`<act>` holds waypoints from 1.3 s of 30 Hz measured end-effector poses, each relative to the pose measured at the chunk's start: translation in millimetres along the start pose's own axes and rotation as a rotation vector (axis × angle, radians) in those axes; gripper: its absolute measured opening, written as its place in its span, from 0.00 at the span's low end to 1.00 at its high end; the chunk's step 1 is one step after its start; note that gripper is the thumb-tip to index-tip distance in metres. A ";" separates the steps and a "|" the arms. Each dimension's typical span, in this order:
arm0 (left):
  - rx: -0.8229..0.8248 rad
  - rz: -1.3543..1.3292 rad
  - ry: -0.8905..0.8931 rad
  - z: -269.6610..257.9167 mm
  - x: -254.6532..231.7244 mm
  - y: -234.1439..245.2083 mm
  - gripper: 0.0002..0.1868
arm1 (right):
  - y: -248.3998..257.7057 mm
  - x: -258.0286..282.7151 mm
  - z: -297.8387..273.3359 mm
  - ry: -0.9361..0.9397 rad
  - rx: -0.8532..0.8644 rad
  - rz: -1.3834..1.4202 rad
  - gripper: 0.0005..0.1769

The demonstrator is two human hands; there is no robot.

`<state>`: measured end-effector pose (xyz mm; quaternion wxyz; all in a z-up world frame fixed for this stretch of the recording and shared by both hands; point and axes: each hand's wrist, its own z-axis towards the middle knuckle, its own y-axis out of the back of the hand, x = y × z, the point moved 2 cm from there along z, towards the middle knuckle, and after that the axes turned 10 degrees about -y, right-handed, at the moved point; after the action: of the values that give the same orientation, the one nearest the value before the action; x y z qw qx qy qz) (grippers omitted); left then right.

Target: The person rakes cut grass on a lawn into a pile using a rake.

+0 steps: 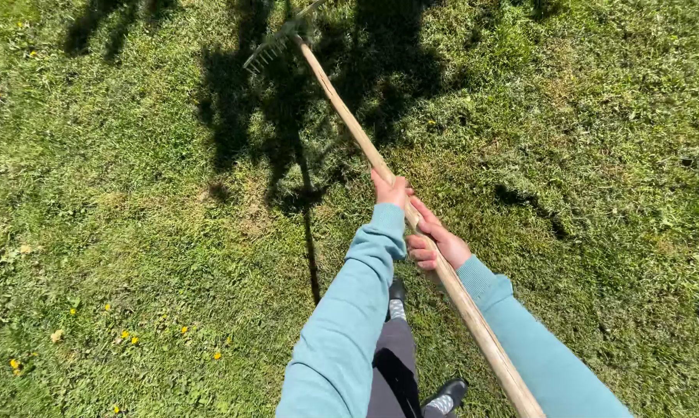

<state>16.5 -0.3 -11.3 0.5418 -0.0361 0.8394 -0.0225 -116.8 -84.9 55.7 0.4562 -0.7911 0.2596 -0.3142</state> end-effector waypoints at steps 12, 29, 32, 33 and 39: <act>0.070 0.428 0.112 119.5 19.2 13.7 0.36 | 52.6 62.0 136.4 -0.018 -0.166 -0.023 0.32; -0.048 0.702 0.127 -131.3 171.4 -60.5 0.38 | 112.3 -92.5 -159.3 -0.122 -0.293 -0.118 0.31; -0.048 0.706 0.106 -182.7 222.7 -80.7 0.38 | 128.3 -124.3 -230.7 -0.113 -0.273 -0.128 0.32; -0.052 0.703 0.091 -200.8 237.8 -89.7 0.38 | 132.6 -134.2 -256.0 -0.103 -0.268 -0.131 0.32; -0.039 0.519 0.092 -351.1 282.8 -139.0 0.35 | 136.5 -194.8 -397.7 -0.101 -0.369 -0.121 0.36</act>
<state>-414.4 -163.3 -112.8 0.4899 0.1710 0.8447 0.1316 -555.7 -232.5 37.9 0.2962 -0.8902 0.2415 -0.2481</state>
